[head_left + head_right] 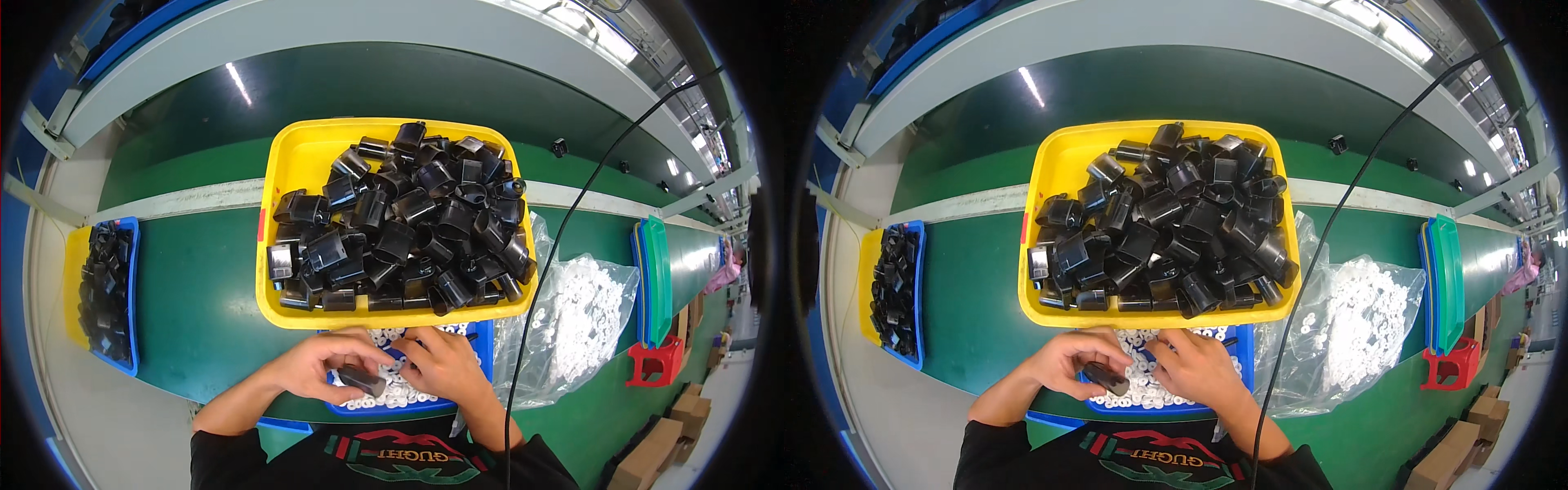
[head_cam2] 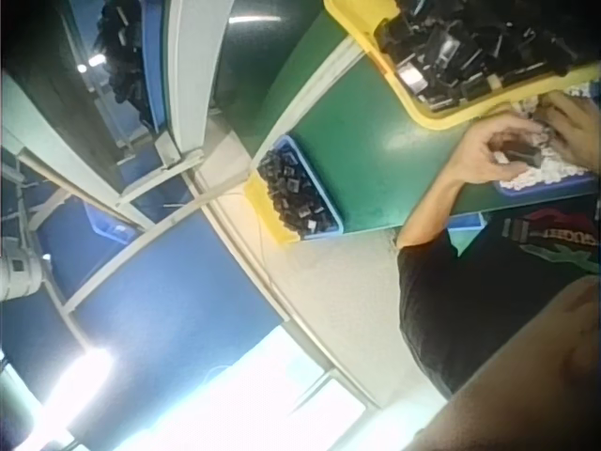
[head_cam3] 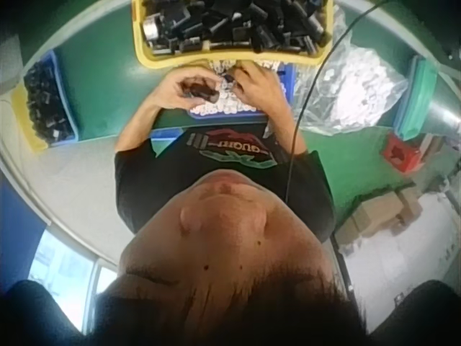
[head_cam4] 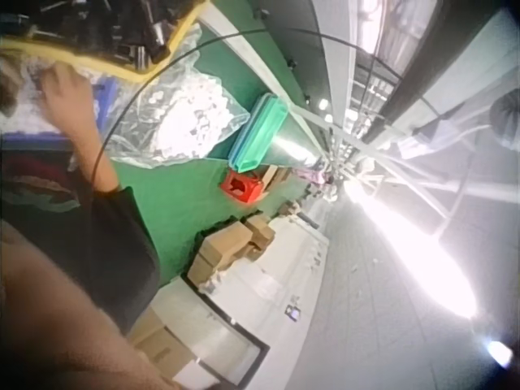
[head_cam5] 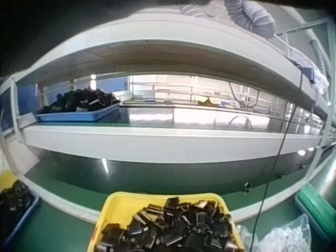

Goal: The person repeatedly picks up black plastic components from a yellow bin and small white washers from a blue tray. They insert the washers into the plastic components by hand and place the assembled units back into the yellow bin. The process is repetitive and performed one unit at a time.

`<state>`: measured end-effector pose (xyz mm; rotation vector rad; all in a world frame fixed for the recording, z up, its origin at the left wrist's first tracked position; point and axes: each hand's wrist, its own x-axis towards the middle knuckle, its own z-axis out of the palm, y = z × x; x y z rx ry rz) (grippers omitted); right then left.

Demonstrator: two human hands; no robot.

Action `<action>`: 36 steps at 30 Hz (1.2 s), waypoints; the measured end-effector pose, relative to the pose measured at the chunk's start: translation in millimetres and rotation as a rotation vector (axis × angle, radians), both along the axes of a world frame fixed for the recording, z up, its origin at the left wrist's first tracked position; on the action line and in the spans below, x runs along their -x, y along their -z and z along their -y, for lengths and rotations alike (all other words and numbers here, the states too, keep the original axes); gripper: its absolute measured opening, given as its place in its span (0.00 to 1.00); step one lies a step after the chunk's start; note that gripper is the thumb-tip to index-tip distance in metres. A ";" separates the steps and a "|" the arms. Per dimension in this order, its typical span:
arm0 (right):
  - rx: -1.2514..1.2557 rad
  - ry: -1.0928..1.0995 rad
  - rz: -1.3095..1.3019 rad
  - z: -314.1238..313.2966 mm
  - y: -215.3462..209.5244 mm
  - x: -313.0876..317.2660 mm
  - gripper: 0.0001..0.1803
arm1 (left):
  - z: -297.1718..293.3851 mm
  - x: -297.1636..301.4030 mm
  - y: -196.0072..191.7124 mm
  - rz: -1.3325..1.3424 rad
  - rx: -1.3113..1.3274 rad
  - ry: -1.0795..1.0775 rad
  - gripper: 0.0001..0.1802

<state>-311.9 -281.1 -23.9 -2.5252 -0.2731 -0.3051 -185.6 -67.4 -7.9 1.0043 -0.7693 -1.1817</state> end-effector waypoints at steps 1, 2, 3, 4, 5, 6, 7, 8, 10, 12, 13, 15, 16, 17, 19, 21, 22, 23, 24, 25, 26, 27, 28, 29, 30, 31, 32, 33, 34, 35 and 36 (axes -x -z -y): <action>0.012 0.011 -0.007 -0.2 1.1 0.3 0.18 | 0.7 -1.4 -1.7 0.085 -0.001 -0.012 0.26; 0.024 0.023 -0.015 -0.2 2.6 0.6 0.18 | 1.3 -2.5 -2.1 0.169 -0.001 -0.022 0.26; 0.037 0.035 -0.021 -0.4 3.8 0.7 0.18 | 2.0 -3.4 -1.7 0.200 0.018 -0.018 0.26; 0.038 0.034 -0.014 -0.5 5.0 0.5 0.18 | 2.8 -4.2 -0.2 0.229 0.038 -0.013 0.25; 0.040 0.034 -0.007 -0.6 6.1 0.0 0.18 | 3.5 -4.7 1.6 0.259 0.058 -0.006 0.24; 0.043 0.032 0.001 -0.4 6.6 -0.7 0.19 | 4.1 -5.3 3.1 0.289 0.079 -0.003 0.24; 0.038 0.026 0.000 0.0 6.4 -0.5 0.19 | 5.0 -5.4 4.0 0.306 0.093 -0.009 0.23; 0.033 0.020 -0.001 0.6 6.1 0.1 0.19 | 6.4 -5.1 4.8 0.322 0.108 -0.016 0.22; 0.018 0.010 0.006 1.3 4.7 2.1 0.19 | 8.9 -3.1 6.1 0.332 0.130 -0.028 0.21; -0.006 0.000 0.027 1.6 3.3 2.9 0.19 | 10.2 -1.3 6.8 0.324 0.145 -0.041 0.21; -0.001 0.011 0.039 1.5 3.7 2.7 0.19 | 9.2 -0.1 9.4 0.289 0.143 -0.045 0.21; 0.010 0.030 0.061 0.9 4.5 2.0 0.19 | 6.3 3.7 16.1 0.217 0.140 -0.057 0.21; 0.017 0.032 0.039 -0.1 3.2 1.6 0.19 | 5.7 3.7 15.6 0.224 0.132 -0.053 0.21; 0.024 0.034 0.018 -1.5 0.9 1.2 0.19 | 5.9 2.7 14.3 0.231 0.124 -0.050 0.20; 0.044 0.047 0.013 -2.9 0.5 1.4 0.18 | 7.7 1.7 12.1 0.251 0.118 -0.052 0.21; 0.066 0.071 0.051 -3.8 3.9 1.7 0.18 | 6.3 3.9 12.1 0.235 0.079 -0.067 0.20; 0.058 0.068 0.054 -4.0 2.0 1.7 0.17 | 5.9 4.7 12.1 0.227 0.060 -0.075 0.19; 0.049 0.064 0.056 -4.2 -1.1 1.6 0.17 | 5.9 5.1 12.7 0.228 0.059 -0.079 0.19; 0.038 0.063 0.058 -5.1 -2.0 2.2 0.16 | 5.3 5.5 14.4 0.228 0.055 -0.080 0.19; 0.043 0.053 0.060 -4.8 -0.4 2.5 0.16 | 4.9 5.8 15.7 0.228 0.050 -0.082 0.20; 0.048 0.043 0.062 -3.9 2.3 2.6 0.15 | 4.8 5.7 16.3 0.231 0.052 -0.086 0.20; 0.054 0.035 0.063 -3.4 4.2 3.0 0.15 | 4.7 5.1 16.5 0.233 0.055 -0.088 0.20; 0.058 0.031 0.062 -2.9 5.9 3.8 0.15 | 4.5 4.7 16.5 0.235 0.058 -0.090 0.20; 0.063 0.028 0.061 -2.4 7.5 4.6 0.15 | 4.4 4.9 15.9 0.232 0.058 -0.089 0.20; 0.069 0.022 0.062 -2.0 8.5 4.9 0.15 | 4.8 5.3 15.1 0.232 0.060 -0.090 0.20; 0.053 0.021 0.060 -2.3 8.3 4.9 0.15 | 5.0 5.7 14.5 0.231 0.061 -0.092 0.20; 0.038 0.021 0.058 -2.9 7.5 4.9 0.14 | 5.0 5.7 14.5 0.238 0.055 -0.088 0.20; 0.023 0.018 0.056 -3.2 7.2 4.7 0.14 | 4.8 5.8 14.4 0.246 0.049 -0.085 0.20; 0.025 0.018 0.047 -3.1 8.0 5.2 0.14 | 4.7 5.7 14.2 0.253 0.042 -0.083 0.20; 0.027 0.017 0.037 -2.9 9.3 6.3 0.14 | 4.8 5.8 13.6 0.267 0.043 -0.086 0.20; 0.029 0.019 0.024 -2.9 10.3 7.4 0.14 | 5.1 6.1 13.2 0.277 0.043 -0.087 0.21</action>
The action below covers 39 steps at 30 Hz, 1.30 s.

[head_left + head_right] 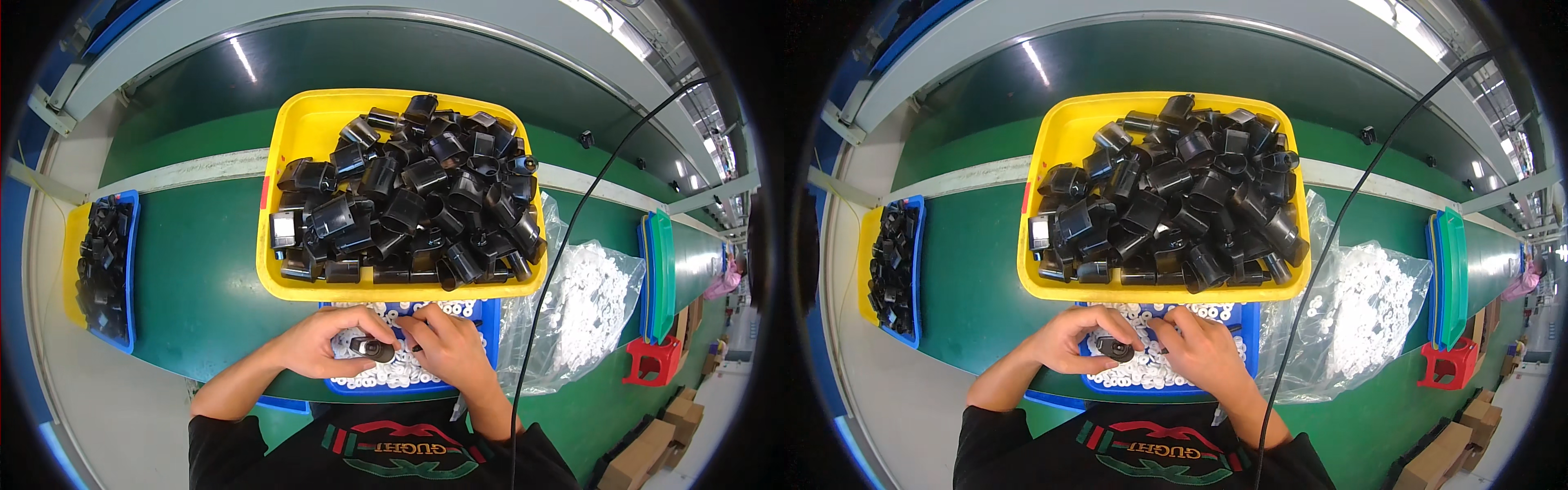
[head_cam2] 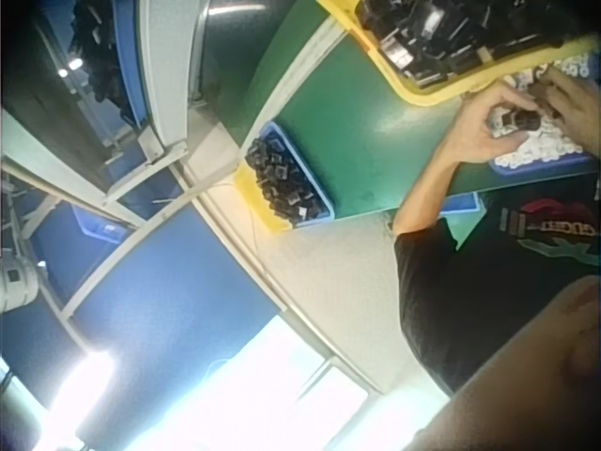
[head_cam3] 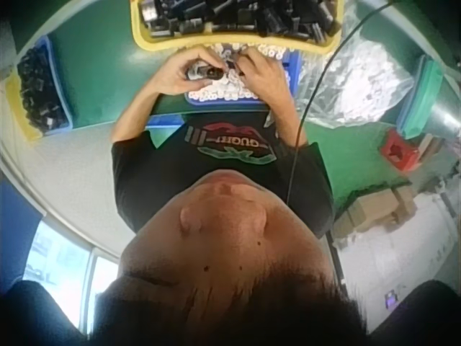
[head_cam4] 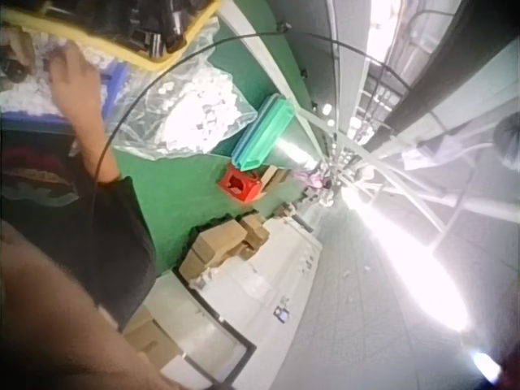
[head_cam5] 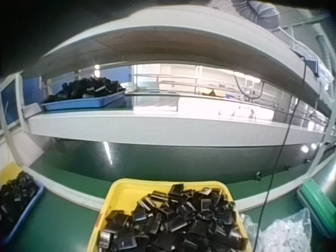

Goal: The person repeatedly picks up black plastic components from a yellow bin and small white washers from a blue tray. They insert the washers into the plastic components by hand and place the assembled units back into the yellow bin. The process is repetitive and performed one unit at a time.

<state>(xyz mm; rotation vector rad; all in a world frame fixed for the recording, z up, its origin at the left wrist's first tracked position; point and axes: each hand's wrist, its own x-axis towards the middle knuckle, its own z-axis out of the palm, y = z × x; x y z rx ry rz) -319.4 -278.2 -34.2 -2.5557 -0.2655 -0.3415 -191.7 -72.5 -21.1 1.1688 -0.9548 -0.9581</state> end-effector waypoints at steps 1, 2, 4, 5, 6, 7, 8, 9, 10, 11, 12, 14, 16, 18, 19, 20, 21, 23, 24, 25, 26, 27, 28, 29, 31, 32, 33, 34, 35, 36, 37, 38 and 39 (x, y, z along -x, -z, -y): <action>0.004 0.001 -0.002 0.2 -0.5 -0.1 0.14 | 0.1 -0.1 -0.5 0.011 0.000 -0.001 0.21; 0.009 0.002 -0.004 0.7 -1.8 -0.9 0.14 | 0.2 -1.3 -1.2 0.024 0.004 0.010 0.21; 0.011 0.018 0.007 0.7 -1.4 -0.5 0.15 | 1.0 -3.0 -1.8 0.051 0.012 0.035 0.21; 0.009 0.031 0.020 0.0 0.1 -0.1 0.15 | 0.8 -2.6 -1.0 0.050 0.006 0.037 0.20; 0.008 0.045 0.036 -0.2 0.0 -1.2 0.16 | 0.8 -3.1 -0.8 0.052 0.000 0.039 0.20; 0.003 0.061 0.025 -1.0 -3.6 -1.6 0.16 | 0.7 -3.5 -0.5 0.055 -0.005 0.041 0.20; -0.002 0.078 0.014 -2.5 -10.7 -2.1 0.16 | 0.2 -3.8 -0.2 0.049 -0.011 0.039 0.20; -0.006 0.096 0.003 -3.5 -15.0 -2.3 0.16 | -0.5 -3.8 -0.2 0.044 -0.017 0.038 0.21; 0.017 0.114 0.005 -3.8 -14.1 -2.5 0.16 | -0.7 -3.8 -0.2 0.039 -0.022 0.036 0.21; 0.040 0.131 0.008 -3.9 -11.6 -2.7 0.16 | -0.2 -3.6 0.3 0.031 -0.021 0.033 0.21; 0.061 0.147 0.010 -4.0 -8.2 -2.8 0.15 | -0.4 -3.6 1.3 0.024 -0.022 0.029 0.21; 0.049 0.132 0.016 -1.3 -1.4 -1.2 0.15 | -0.5 -3.1 1.9 0.012 -0.024 0.017 0.21; 0.025 0.108 0.016 1.2 2.1 0.6 0.14 | 0.3 -1.4 1.6 0.000 -0.025 0.001 0.21; -0.013 0.073 0.010 2.7 3.6 1.9 0.15 | 1.6 -2.1 1.2 0.026 -0.016 0.006 0.21; -0.009 0.059 0.014 2.9 3.0 2.2 0.14 | 2.1 -2.2 1.2 0.037 -0.012 0.008 0.21; -0.006 0.046 0.018 2.9 1.6 2.3 0.13 | 2.3 -1.8 0.9 0.040 -0.014 0.004 0.21; -0.002 0.032 0.024 2.7 0.6 1.7 0.13 | 2.2 -1.7 0.8 0.044 -0.017 0.000 0.21; -0.026 0.042 0.046 1.9 -1.6 -0.4 0.13 | 2.2 -0.6 1.8 0.058 -0.019 -0.013 0.21; -0.038 0.049 0.055 1.6 -3.1 -1.0 0.13 | 2.0 0.0 2.1 0.066 -0.018 -0.020 0.22; -0.037 0.043 0.066 1.8 -4.2 -1.3 0.13 | 1.8 0.7 2.3 0.074 -0.018 -0.027 0.22; -0.035 0.037 0.077 1.9 -5.1 -1.5 0.13 | 1.7 1.1 2.5 0.086 -0.026 -0.033 0.22; -0.036 0.031 0.087 1.7 -5.3 -1.5 0.13 | 1.4 1.2 2.4 0.097 -0.036 -0.039 0.23; -0.042 0.016 0.086 2.0 -5.3 -1.0 0.14 | 1.2 1.2 2.1 0.108 -0.047 -0.045 0.23; -0.048 0.000 0.085 3.0 -5.0 -0.2 0.14 | 1.6 0.8 0.4 0.149 -0.048 -0.044 0.24; -0.059 -0.016 0.116 4.7 -3.2 1.1 0.15 | 3.4 -0.9 -4.2 0.230 -0.047 -0.039 0.25; -0.065 -0.018 0.148 5.6 -1.9 1.2 0.16 | 3.4 -1.6 -5.6 0.262 -0.048 -0.039 0.25; -0.072 -0.022 0.179 6.1 -1.0 1.7 0.17 | 3.1 -1.4 -6.9 0.294 -0.050 -0.042 0.25; -0.078 -0.004 0.165 5.7 -0.7 2.7 0.18 | 3.0 -1.2 -7.7 0.325 -0.053 -0.045 0.25; -0.084 0.015 0.150 5.1 -0.7 3.7 0.19 | 3.2 -0.7 -7.8 0.327 -0.032 -0.059 0.25; -0.089 0.035 0.136 4.5 -1.2 4.8 0.20 | 3.3 -0.2 -7.7 0.329 -0.011 -0.072 0.25; -0.098 0.044 0.147 4.6 -3.8 4.6 0.19 | 3.6 0.1 -7.7 0.331 0.009 -0.086 0.25; -0.106 0.048 0.170 4.7 -5.2 3.9 0.19 | 4.3 0.1 -8.3 0.332 0.015 -0.098 0.26; -0.116 0.054 0.193 4.5 -6.4 2.9 0.19 | 4.8 -0.1 -9.8 0.334 0.019 -0.110 0.26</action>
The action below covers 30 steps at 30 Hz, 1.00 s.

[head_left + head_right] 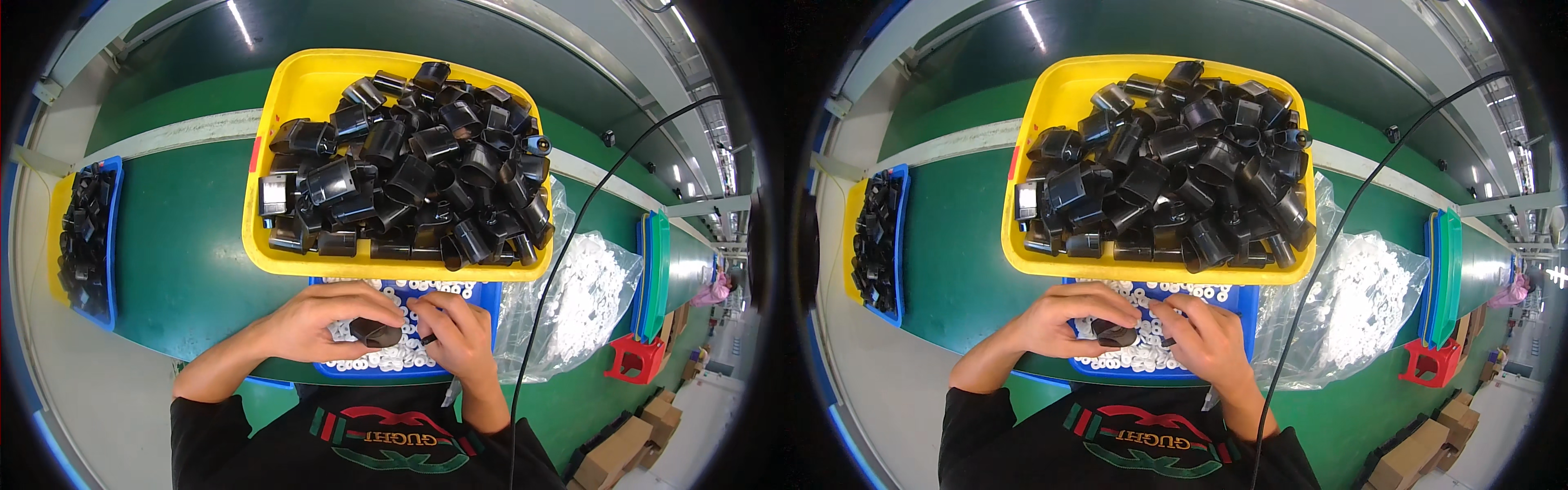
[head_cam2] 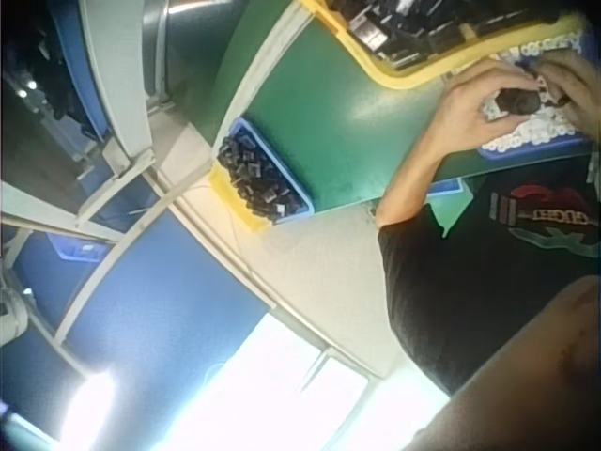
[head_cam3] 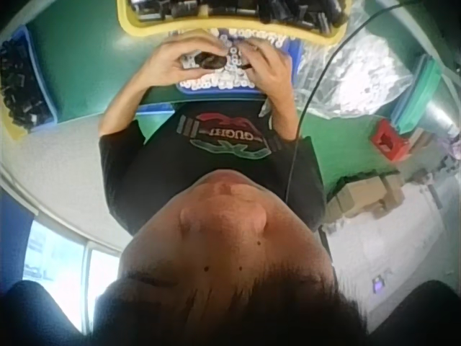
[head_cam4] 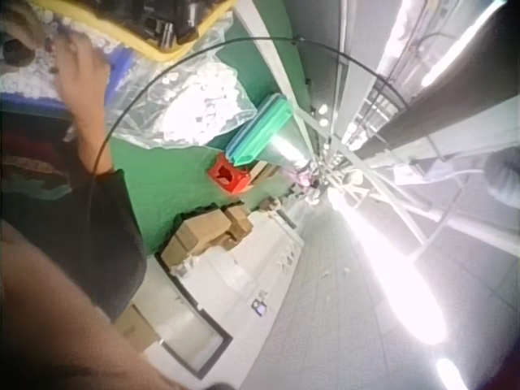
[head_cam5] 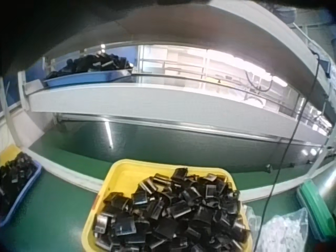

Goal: The person repeatedly picks up black plastic components from a yellow bin and small white washers from a blue tray. They insert the washers into the plastic components by hand and place the assembled units back into the yellow bin. The process is repetitive and performed one unit at a time.

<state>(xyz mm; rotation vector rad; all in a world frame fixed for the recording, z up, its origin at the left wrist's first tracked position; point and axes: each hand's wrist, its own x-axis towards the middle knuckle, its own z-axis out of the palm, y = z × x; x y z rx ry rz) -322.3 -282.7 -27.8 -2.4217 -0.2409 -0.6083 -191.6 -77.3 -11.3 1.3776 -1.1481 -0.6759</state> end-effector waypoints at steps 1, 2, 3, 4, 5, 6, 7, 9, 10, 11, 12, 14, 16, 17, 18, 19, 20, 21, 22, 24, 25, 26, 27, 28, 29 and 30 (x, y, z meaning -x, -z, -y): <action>-0.010 0.006 0.023 0.0 -0.3 -0.7 0.19 | 0.3 -0.1 -0.4 0.002 0.005 -0.011 0.26; -0.005 0.013 0.037 1.1 0.5 -0.5 0.18 | -0.3 -0.1 1.6 0.019 -0.002 -0.013 0.27; -0.010 0.010 0.050 2.4 0.5 -1.0 0.19 | -0.3 0.3 1.9 0.026 -0.011 -0.016 0.27; -0.015 0.007 0.063 3.7 0.2 -1.2 0.20 | -0.1 0.7 2.0 0.033 -0.019 -0.018 0.26; -0.020 0.005 0.076 4.8 -0.2 -1.7 0.22 | 0.4 1.1 2.1 0.039 -0.027 -0.020 0.26; -0.024 0.008 0.080 4.8 -0.9 -0.6 0.21 | 0.2 3.4 2.0 0.048 -0.033 -0.041 0.26; -0.028 0.012 0.083 4.9 -2.4 0.1 0.20 | 0.9 4.7 1.5 0.055 -0.038 -0.061 0.27; -0.037 0.022 0.104 5.2 -7.1 0.3 0.18 | 2.0 5.2 0.8 0.099 -0.040 -0.110 0.28; -0.044 0.033 0.113 5.2 -9.8 1.6 0.17 | 1.3 5.1 1.6 0.127 -0.057 -0.114 0.28; -0.052 0.044 0.121 4.6 -13.1 2.0 0.16 | 1.4 3.7 2.0 0.154 -0.074 -0.117 0.28; -0.085 0.070 0.134 2.7 -15.3 0.3 0.17 | 2.3 1.9 4.0 0.151 -0.072 -0.133 0.28; -0.139 0.071 0.095 -2.4 -21.4 6.6 0.18 | -1.9 5.4 5.9 0.094 -0.081 -0.116 0.30; -0.218 0.031 0.099 -3.7 -26.1 4.4 0.18 | -1.8 5.0 7.0 0.050 -0.068 -0.093 0.33; -0.266 0.005 0.062 -6.3 -27.5 6.1 0.18 | -2.2 5.2 6.9 0.044 -0.072 -0.084 0.33; -0.312 -0.023 0.033 -8.8 -28.2 6.3 0.18 | -2.0 4.5 6.6 0.045 -0.073 -0.075 0.34; -0.359 -0.051 0.004 -11.6 -27.9 6.5 0.18 | -2.2 4.6 6.5 0.035 -0.082 -0.078 0.35; -0.375 -0.059 -0.014 -15.5 -25.0 6.6 0.17 | -2.7 4.9 6.3 0.025 -0.091 -0.083 0.35; -0.380 -0.066 -0.016 -19.2 -23.6 5.3 0.17 | -2.6 4.6 5.6 0.017 -0.098 -0.084 0.36; -0.386 -0.074 -0.019 -22.9 -22.5 3.3 0.17 | -3.0 4.5 4.3 0.006 -0.105 -0.080 0.36; -0.346 -0.115 -0.028 -23.6 -19.9 0.8 0.19 | -3.6 3.8 2.0 -0.015 -0.118 -0.072 0.37; -0.344 -0.111 -0.031 -24.1 -17.7 -0.7 0.21 | -3.9 3.4 1.0 -0.003 -0.131 -0.073 0.38; -0.342 -0.107 -0.033 -25.0 -15.3 -2.3 0.22 | -4.4 3.1 -0.1 0.010 -0.144 -0.076 0.39; -0.339 -0.106 -0.035 -25.7 -13.9 -3.7 0.24 | -5.0 2.9 -0.6 0.023 -0.156 -0.080 0.40; -0.335 -0.088 -0.077 -25.8 -16.5 -2.2 0.28 | -5.3 3.2 0.1 0.025 -0.145 -0.086 0.40; -0.331 -0.083 -0.067 -25.5 -14.5 -2.1 0.28 | -5.5 3.7 1.5 0.027 -0.134 -0.092 0.39; -0.328 -0.079 -0.059 -25.3 -11.0 -1.1 0.29 | -5.7 4.6 2.2 0.028 -0.123 -0.099 0.39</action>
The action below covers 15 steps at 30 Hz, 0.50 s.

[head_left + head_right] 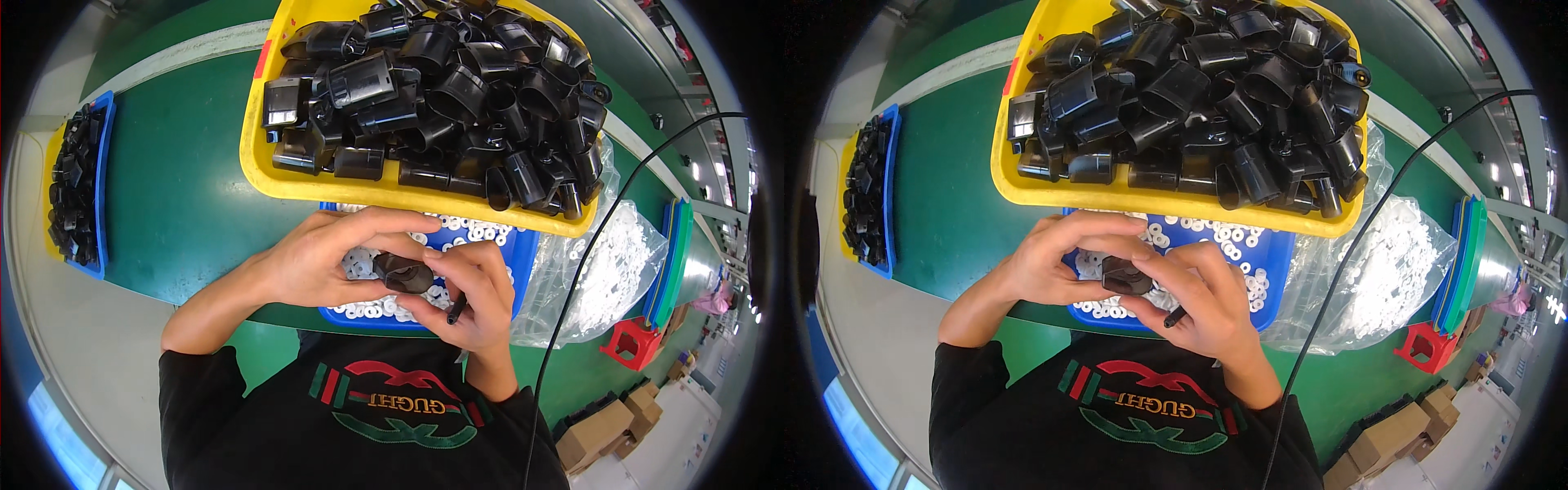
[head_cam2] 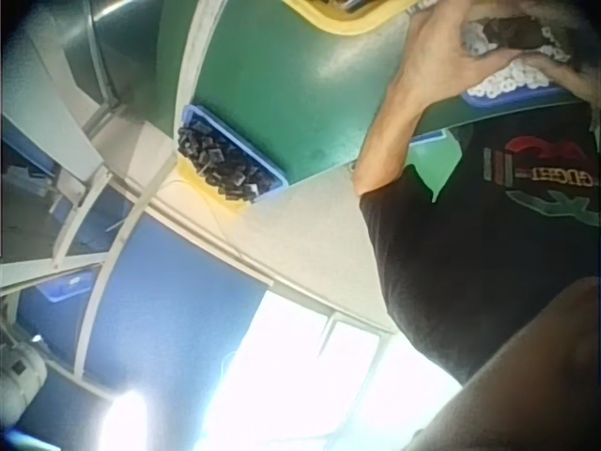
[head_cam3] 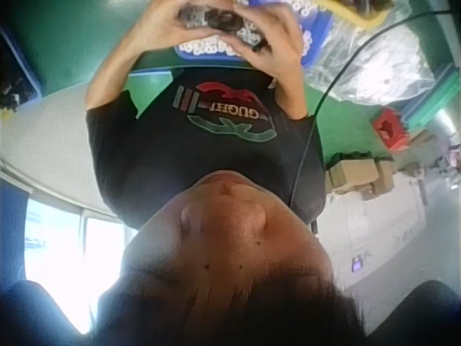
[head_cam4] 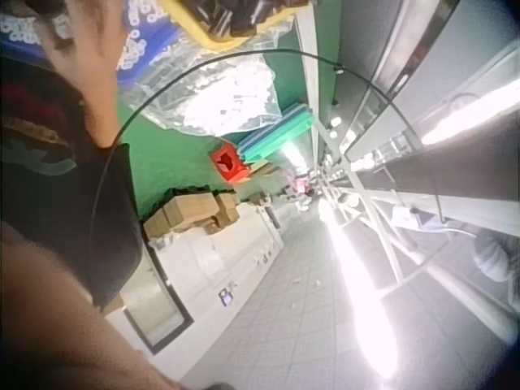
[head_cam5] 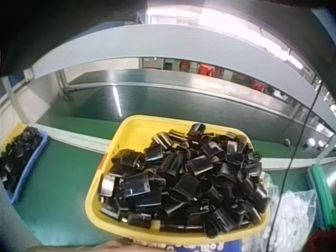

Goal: The person repeatedly picks up black plastic components from a yellow bin and small white washers from a blue tray. They insert the washers into the plastic components by hand and place the assembled units back into the yellow bin. The process is repetitive and performed one unit at a time.

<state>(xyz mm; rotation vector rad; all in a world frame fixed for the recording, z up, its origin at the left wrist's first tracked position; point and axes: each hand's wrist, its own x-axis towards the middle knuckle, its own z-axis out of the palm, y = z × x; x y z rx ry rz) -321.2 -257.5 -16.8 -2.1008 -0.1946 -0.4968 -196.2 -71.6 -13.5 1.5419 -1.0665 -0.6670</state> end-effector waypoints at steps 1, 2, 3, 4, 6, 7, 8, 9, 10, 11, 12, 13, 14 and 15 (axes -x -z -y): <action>0.003 0.005 0.007 0.2 1.9 0.5 0.29 | 0.1 0.1 -0.5 -0.006 -0.007 -0.002 0.39; 0.018 0.004 0.004 0.5 1.2 -0.1 0.28 | 0.3 -0.1 -1.3 -0.013 -0.013 -0.003 0.39; 0.033 0.006 0.000 0.6 -0.3 -0.8 0.28 | 0.4 -0.4 -1.6 -0.020 -0.019 -0.002 0.39; 0.049 0.008 -0.004 0.5 -1.1 -1.4 0.27 | 0.3 -0.4 -1.6 -0.022 -0.018 -0.001 0.39; 0.032 0.010 -0.003 -0.3 -0.4 -1.5 0.27 | 0.2 -0.5 -1.3 -0.027 -0.016 0.003 0.38; 0.024 0.012 -0.003 -0.7 0.2 -1.4 0.26 | 0.1 -0.7 -1.3 -0.030 -0.022 0.009 0.38; 0.026 0.011 0.011 -0.5 1.5 -1.6 0.26 | 0.0 -1.0 -1.6 -0.033 -0.028 0.016 0.39; 0.026 0.007 0.025 0.0 3.4 -2.2 0.26 | -0.4 -1.0 -2.0 -0.034 -0.035 0.020 0.39; 0.026 0.004 0.039 0.3 4.4 -2.4 0.26 | 0.2 -0.8 -1.7 -0.065 -0.019 0.025 0.38; 0.022 0.000 0.052 0.4 4.0 -1.8 0.26 | 1.3 -0.5 -0.9 -0.096 -0.003 0.031 0.38; 0.020 -0.004 0.064 0.3 3.2 -1.3 0.26 | 1.9 -0.9 0.7 -0.128 0.014 0.036 0.38; 0.018 -0.008 0.076 0.1 2.2 -1.1 0.26 | 1.8 -2.0 4.2 -0.023 0.026 0.066 0.37; 0.015 -0.009 0.088 -0.6 0.8 -1.5 0.26 | 1.6 -3.6 8.9 0.081 0.038 0.096 0.36; 0.010 -0.010 0.098 -1.7 -0.9 -1.7 0.26 | 1.3 -4.2 11.7 0.184 0.048 0.126 0.35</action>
